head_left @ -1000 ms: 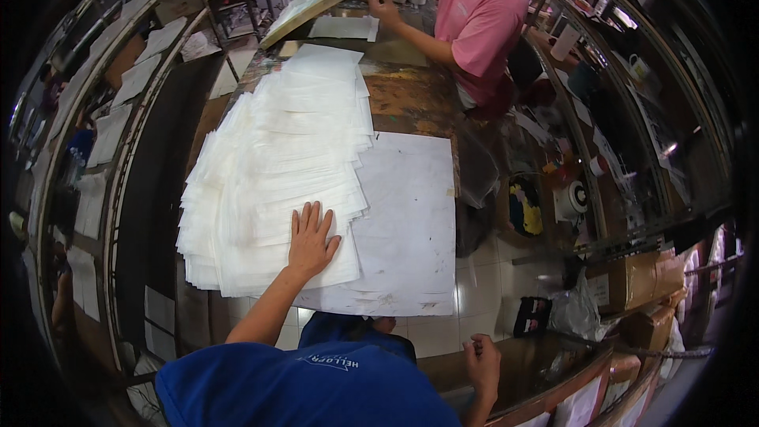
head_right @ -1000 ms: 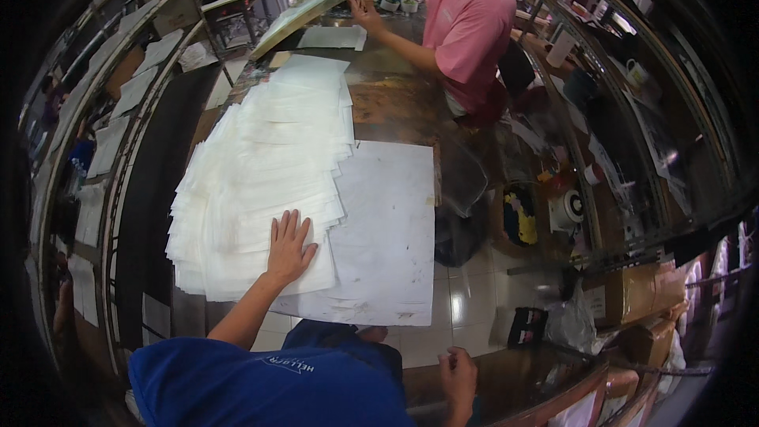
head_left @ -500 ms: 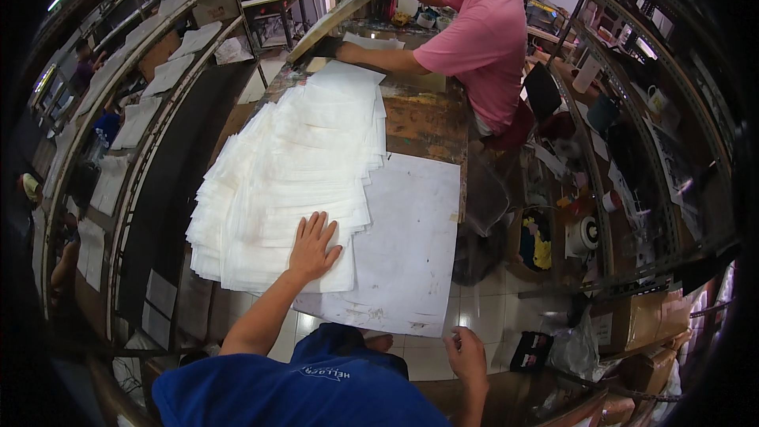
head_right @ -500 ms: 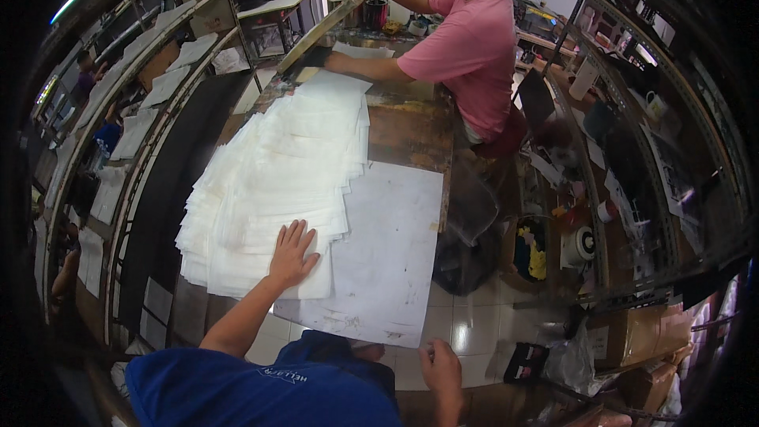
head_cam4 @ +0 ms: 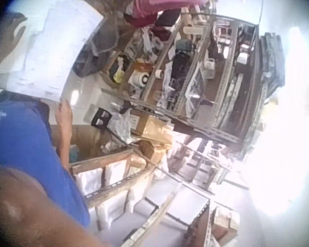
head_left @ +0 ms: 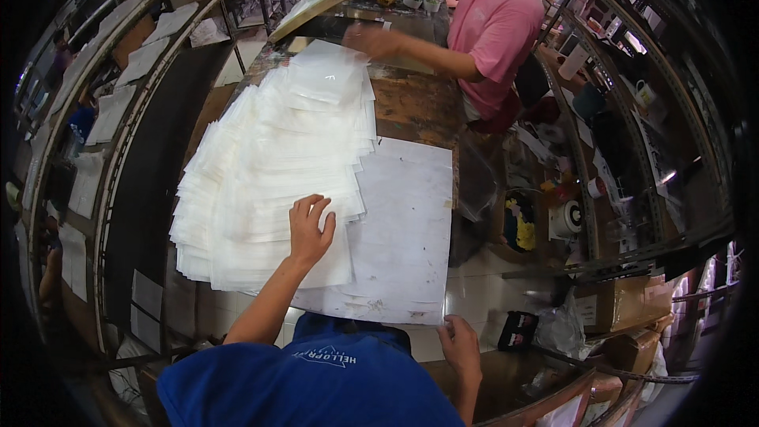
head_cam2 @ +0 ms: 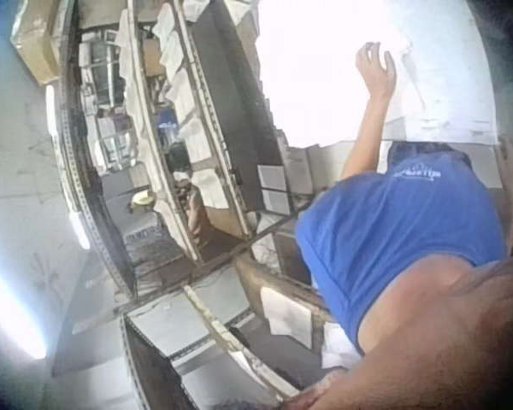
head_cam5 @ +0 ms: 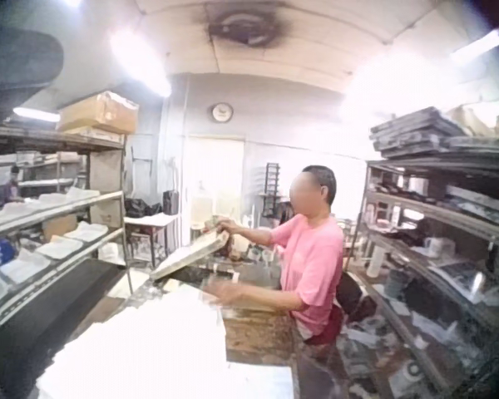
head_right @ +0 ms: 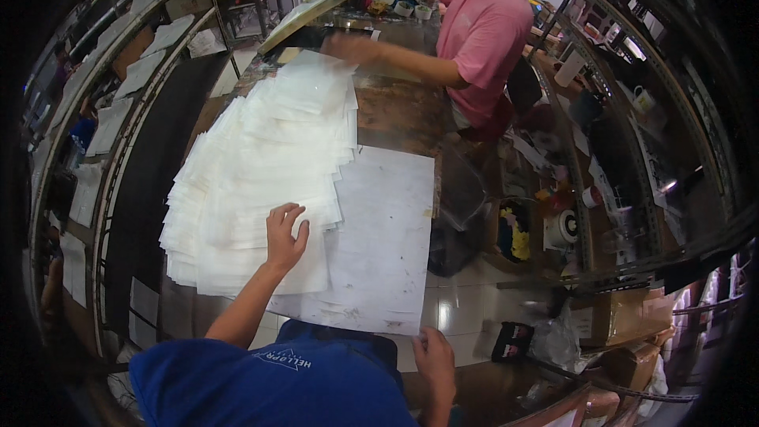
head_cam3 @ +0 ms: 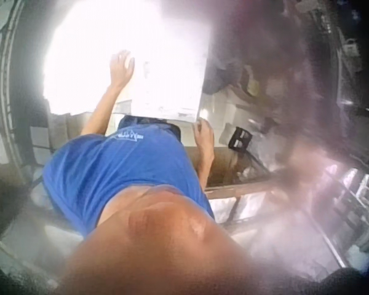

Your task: The person repeatedly picks up white sheets of paper from a table and places them onto a nearby metal shelf. The person handles the sheets one at a time, stacking them in neat piles on the shelf.

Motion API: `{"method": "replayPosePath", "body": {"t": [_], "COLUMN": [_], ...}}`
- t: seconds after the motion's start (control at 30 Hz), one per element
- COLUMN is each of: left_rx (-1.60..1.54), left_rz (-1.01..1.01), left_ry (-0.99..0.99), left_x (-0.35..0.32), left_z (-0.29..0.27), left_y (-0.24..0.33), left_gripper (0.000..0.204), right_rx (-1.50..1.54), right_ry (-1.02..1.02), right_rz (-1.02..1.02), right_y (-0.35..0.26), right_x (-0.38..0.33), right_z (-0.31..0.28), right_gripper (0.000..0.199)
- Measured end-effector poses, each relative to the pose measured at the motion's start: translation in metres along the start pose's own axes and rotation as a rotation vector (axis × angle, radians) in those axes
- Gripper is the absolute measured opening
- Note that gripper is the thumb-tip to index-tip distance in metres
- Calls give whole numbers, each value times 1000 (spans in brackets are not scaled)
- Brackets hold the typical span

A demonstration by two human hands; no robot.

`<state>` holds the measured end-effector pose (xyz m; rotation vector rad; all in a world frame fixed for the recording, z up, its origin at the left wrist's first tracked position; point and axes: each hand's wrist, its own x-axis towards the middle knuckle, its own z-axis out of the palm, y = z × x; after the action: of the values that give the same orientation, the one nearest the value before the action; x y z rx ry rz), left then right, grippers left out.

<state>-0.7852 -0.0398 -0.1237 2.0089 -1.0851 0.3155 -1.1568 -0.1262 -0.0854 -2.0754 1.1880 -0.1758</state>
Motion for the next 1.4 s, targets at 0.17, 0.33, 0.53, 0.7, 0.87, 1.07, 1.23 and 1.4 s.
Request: {"method": "replayPosePath", "body": {"t": [0.17,0.33,0.53,0.7,0.87,1.07,1.23,1.4], "left_rx": [91,215,521,699,724,450,63,-220], "left_rz": [169,212,207,194,374,475,321,231], "left_ry": [8,-112,-329,-527,-470,-409,-663,-803], "left_x": [56,142,219,237,238,212,129,64], "left_z": [11,45,101,114,115,104,89,79], "left_y": [-25,-101,-173,-164,-170,-97,6,67], "left_gripper": [24,28,27,23,15,12,17,16], "right_rx": [45,-8,-71,-136,-122,32,364,411], "right_ry": [80,43,-2,-9,-5,27,-21,-161], "right_rz": [9,54,225,374,298,180,-17,-158], "right_y": [-9,-5,-10,-5,-5,-24,-54,-106], "right_x": [0,-14,-43,-63,-62,-29,20,62], "right_z": [10,29,23,19,21,23,31,47], "right_gripper": [27,28,30,31,31,29,35,47]}}
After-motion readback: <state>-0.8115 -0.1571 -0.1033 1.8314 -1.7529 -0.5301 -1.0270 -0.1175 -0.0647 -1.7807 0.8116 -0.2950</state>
